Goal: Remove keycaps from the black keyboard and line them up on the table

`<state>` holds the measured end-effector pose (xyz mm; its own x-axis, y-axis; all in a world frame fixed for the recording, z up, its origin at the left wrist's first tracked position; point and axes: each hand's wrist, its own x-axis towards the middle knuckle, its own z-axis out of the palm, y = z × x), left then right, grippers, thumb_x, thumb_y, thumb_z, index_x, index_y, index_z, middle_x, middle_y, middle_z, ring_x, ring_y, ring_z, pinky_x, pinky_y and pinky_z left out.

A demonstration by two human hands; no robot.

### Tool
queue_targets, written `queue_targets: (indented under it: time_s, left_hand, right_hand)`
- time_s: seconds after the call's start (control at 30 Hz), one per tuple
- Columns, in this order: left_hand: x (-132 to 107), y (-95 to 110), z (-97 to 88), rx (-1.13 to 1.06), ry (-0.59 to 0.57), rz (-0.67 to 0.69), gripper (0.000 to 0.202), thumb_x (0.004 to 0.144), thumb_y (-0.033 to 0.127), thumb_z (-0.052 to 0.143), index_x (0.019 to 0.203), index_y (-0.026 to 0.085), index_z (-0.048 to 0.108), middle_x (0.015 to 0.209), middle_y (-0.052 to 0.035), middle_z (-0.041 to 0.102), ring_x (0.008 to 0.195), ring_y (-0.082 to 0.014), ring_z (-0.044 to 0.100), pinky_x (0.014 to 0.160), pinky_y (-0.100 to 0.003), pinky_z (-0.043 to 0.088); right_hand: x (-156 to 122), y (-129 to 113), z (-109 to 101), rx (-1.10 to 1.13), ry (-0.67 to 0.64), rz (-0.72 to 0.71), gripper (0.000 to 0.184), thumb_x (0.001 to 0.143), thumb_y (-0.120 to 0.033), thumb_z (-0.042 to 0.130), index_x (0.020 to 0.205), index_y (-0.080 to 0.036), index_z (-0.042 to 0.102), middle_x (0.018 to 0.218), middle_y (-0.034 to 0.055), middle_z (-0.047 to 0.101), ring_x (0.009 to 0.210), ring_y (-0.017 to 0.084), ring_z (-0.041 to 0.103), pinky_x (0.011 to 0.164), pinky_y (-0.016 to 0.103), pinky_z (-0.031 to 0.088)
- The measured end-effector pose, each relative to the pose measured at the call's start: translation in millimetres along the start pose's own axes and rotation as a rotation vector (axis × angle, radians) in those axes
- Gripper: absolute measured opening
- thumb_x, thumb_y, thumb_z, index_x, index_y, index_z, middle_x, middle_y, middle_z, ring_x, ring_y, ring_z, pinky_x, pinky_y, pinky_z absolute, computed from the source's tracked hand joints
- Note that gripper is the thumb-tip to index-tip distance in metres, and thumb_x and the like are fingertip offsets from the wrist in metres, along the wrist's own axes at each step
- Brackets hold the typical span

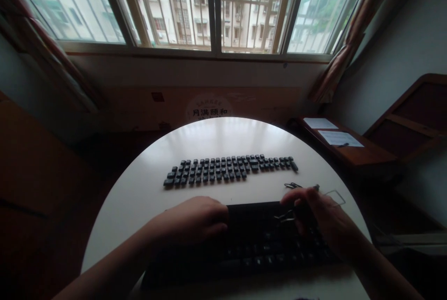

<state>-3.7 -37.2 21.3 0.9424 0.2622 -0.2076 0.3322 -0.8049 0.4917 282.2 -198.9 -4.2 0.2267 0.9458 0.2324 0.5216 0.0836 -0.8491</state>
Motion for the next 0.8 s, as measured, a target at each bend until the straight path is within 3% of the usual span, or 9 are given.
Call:
queue_targets:
  time_s: [0.1,0.17,0.27,0.4,0.6,0.8]
  left_hand:
    - [5.0,0.3,3.2,0.015,0.058,0.053,0.01,0.093,0.024,0.06,0.097,0.02,0.069,0.093,-0.0042,0.07,0.081,-0.0184,0.064,0.069,-0.029,0.048]
    - [9.0,-0.9,6.6,0.029,0.131,0.075,0.011,0.093,0.024,0.06,0.099,0.02,0.068,0.098,-0.0053,0.069,0.085,-0.0195,0.063,0.073,-0.03,0.049]
    - [15.4,-6.4,13.5,0.035,0.224,0.111,0.015,0.091,0.025,0.063,0.105,0.021,0.066,0.106,-0.007,0.067,0.096,-0.0226,0.062,0.082,-0.035,0.05]
    - [22.5,-17.4,22.1,0.01,0.26,0.182,0.025,0.088,0.028,0.069,0.112,0.022,0.066,0.116,-0.0086,0.066,0.109,-0.0257,0.059,0.095,-0.041,0.049]
    - [25.1,-23.9,26.7,-0.019,0.217,0.208,0.035,0.085,0.03,0.073,0.119,0.023,0.066,0.131,-0.0104,0.062,0.122,-0.0288,0.056,0.105,-0.045,0.044]
    - [24.6,-24.2,26.6,-0.031,0.18,0.208,0.041,0.083,0.028,0.075,0.122,0.024,0.066,0.132,-0.0105,0.063,0.12,-0.029,0.058,0.105,-0.046,0.044]
  right_hand:
    - [-26.5,0.9,22.3,0.362,0.03,0.263,0.037,0.091,-0.054,0.065,0.103,-0.02,0.071,0.069,0.0025,0.067,0.051,0.015,0.06,0.045,0.024,0.049]
    - [-35.0,6.4,35.9,0.488,0.162,0.312,0.035,0.085,-0.051,0.074,0.104,-0.022,0.068,0.073,0.0019,0.066,0.055,0.015,0.059,0.047,0.024,0.049]
    - [-39.1,22.6,49.7,0.577,0.254,0.376,0.035,0.082,-0.053,0.075,0.092,-0.02,0.067,0.064,-0.0001,0.059,0.051,0.013,0.051,0.043,0.02,0.04]
    - [-38.1,33.7,59.6,0.563,0.216,0.379,0.036,0.083,-0.052,0.071,0.073,-0.019,0.06,0.061,-0.0021,0.049,0.052,0.011,0.041,0.043,0.019,0.033]
    - [-30.9,23.9,67.6,0.461,0.153,0.365,0.037,0.088,-0.054,0.063,0.077,-0.02,0.054,0.06,-0.0062,0.038,0.05,0.009,0.031,0.043,0.019,0.025]
    - [-32.3,30.5,69.9,0.326,0.095,0.311,0.033,0.097,-0.051,0.05,0.084,-0.02,0.052,0.056,-0.0088,0.033,0.048,0.009,0.027,0.043,0.021,0.019]
